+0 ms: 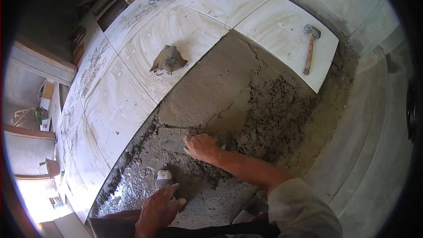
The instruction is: Smoothing a layer of mortar on the floor using a trowel in preparation for tiling.
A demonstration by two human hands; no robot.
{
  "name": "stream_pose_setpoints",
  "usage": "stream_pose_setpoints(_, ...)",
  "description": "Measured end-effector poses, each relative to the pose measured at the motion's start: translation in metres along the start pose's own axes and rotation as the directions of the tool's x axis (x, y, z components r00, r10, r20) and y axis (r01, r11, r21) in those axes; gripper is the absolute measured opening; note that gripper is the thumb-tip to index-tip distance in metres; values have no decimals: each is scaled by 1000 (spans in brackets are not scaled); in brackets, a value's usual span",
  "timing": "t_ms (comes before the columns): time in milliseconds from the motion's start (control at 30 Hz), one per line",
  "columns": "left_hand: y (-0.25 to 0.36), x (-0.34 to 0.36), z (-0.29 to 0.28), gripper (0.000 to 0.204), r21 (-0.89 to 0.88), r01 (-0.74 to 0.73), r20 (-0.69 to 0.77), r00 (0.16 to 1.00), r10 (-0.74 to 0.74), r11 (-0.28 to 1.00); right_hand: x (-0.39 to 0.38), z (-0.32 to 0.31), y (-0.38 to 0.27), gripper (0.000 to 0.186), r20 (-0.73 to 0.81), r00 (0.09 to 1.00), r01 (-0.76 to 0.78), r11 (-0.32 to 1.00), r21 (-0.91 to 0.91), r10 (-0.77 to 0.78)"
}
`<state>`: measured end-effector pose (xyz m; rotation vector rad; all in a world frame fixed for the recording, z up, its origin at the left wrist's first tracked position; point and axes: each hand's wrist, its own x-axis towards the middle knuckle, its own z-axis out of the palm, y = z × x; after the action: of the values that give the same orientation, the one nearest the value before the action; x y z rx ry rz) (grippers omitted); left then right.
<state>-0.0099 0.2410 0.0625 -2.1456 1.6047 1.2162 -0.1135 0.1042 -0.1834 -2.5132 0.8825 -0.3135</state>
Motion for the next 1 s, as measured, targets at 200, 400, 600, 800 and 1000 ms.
stream_pose_setpoints(200, 1, -8, 1, 55, 12, -128, -63, 990, 129, 992, 25, -31, 56, 38, -203, 967, -196, 960, -200, 155)
stream_pose_setpoints(400, -25, -8, 34, 57, 89, -196, -134, 969, 207, 977, 10, -106, 180, 44, -219, 672, -732, 679, -54, 707)
stream_pose_setpoints(600, -12, -13, 32, 55, 52, -229, -133, 963, 234, 972, -11, -91, 266, 77, -169, 635, -768, 594, -239, 754)
stream_pose_setpoints(800, -6, -15, 59, 56, 120, -356, -388, 842, 374, 927, -24, -73, 45, 66, 272, 840, -471, 880, -64, 470)
stream_pose_setpoints(1000, 12, -18, 44, 56, -17, -444, -228, 874, 429, 896, -78, -77, 4, 52, 480, 852, -196, 978, -76, 208)
